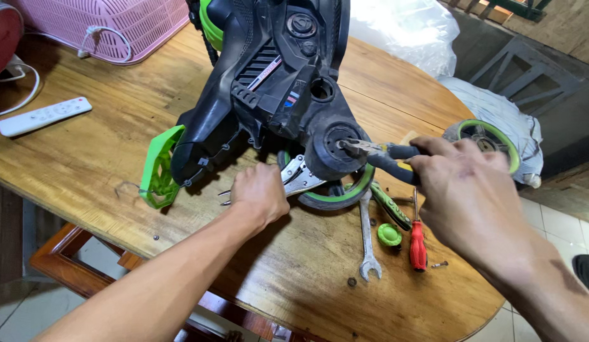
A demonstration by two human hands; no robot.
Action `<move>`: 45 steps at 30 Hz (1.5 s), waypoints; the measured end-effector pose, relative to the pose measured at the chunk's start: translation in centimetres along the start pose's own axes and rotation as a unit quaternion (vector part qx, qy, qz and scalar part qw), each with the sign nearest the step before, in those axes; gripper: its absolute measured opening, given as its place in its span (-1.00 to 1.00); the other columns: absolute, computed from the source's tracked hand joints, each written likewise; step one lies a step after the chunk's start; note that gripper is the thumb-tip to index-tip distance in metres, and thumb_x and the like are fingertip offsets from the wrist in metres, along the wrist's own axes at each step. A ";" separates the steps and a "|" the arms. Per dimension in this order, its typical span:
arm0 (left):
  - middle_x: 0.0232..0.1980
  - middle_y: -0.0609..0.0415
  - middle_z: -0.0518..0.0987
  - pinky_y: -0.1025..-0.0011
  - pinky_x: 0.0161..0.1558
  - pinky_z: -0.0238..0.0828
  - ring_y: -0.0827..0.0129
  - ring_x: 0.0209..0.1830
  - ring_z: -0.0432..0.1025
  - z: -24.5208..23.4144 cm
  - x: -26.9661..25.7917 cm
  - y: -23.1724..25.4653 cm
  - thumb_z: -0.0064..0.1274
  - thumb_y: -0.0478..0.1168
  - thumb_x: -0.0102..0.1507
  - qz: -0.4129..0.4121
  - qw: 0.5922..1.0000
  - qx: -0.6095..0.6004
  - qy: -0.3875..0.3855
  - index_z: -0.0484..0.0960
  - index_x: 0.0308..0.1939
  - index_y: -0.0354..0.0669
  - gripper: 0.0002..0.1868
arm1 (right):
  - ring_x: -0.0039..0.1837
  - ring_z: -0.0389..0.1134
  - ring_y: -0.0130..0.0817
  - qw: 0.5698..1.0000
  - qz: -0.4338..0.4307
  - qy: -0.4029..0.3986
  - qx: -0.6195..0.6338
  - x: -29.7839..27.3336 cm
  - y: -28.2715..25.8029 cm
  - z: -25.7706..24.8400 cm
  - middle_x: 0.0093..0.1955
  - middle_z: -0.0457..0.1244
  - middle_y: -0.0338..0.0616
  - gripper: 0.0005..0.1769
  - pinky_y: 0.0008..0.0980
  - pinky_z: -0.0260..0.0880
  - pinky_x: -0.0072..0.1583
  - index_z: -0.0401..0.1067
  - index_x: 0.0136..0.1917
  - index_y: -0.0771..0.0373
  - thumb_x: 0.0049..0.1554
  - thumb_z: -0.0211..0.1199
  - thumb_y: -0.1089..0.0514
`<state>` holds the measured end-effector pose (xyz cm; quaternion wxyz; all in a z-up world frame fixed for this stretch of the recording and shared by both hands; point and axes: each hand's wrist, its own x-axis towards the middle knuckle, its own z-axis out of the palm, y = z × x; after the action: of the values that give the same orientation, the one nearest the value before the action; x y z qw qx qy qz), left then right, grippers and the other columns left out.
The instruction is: The person uses pliers and a wrench to remove a wheel from a green and black kick scooter on a wooden table. They briefly open a backpack to retrieve a wrench, then continue removing the wheel hub and axle components.
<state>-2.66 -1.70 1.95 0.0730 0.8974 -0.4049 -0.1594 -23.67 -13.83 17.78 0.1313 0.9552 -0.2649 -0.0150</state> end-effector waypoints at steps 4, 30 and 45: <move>-0.11 -0.23 0.66 0.18 0.03 0.55 0.01 -0.06 0.60 0.3 0.3 0.1 0.15 -0.32 0.05 0.007 1.000 -0.005 0.007 0.71 -0.20 -0.33 -0.75 | 0.25 0.31 -0.12 0.997 -0.028 0.049 -0.052 0.3 0.6 0.4 0.37 0.29 -0.19 -0.65 0.09 0.20 0.29 0.63 0.03 0.11 0.04 0.18 0.36; -0.14 -0.24 0.64 0.14 0.08 0.47 -0.03 -0.05 0.57 1.1 2.3 -1.6 0.13 -0.30 0.04 0.065 0.996 0.009 0.067 0.68 -0.21 -0.33 -0.73 | 0.48 0.04 -0.05 0.981 -0.065 -0.049 -0.176 2.0 0.4 -1.9 0.39 0.16 -0.09 -0.76 0.47 -0.13 0.39 0.48 -0.30 0.09 0.05 0.05 0.33; -0.21 -0.26 0.66 0.17 -0.05 0.56 -0.06 -0.16 0.61 -1.1 4.8 -3.1 0.13 -0.32 0.00 0.128 0.989 0.044 0.063 0.71 -0.30 -0.32 -0.78 | 0.70 -0.16 0.21 0.965 -0.128 0.102 -0.206 3.4 2.6 -0.9 0.57 0.09 0.22 -0.69 0.60 -0.51 0.48 0.62 0.00 -0.01 0.05 0.13 0.13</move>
<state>2.87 -3.26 1.05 0.0787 0.8488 -0.5175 -0.0742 -21.96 -17.54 19.48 0.3483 0.9300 -0.1165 0.0117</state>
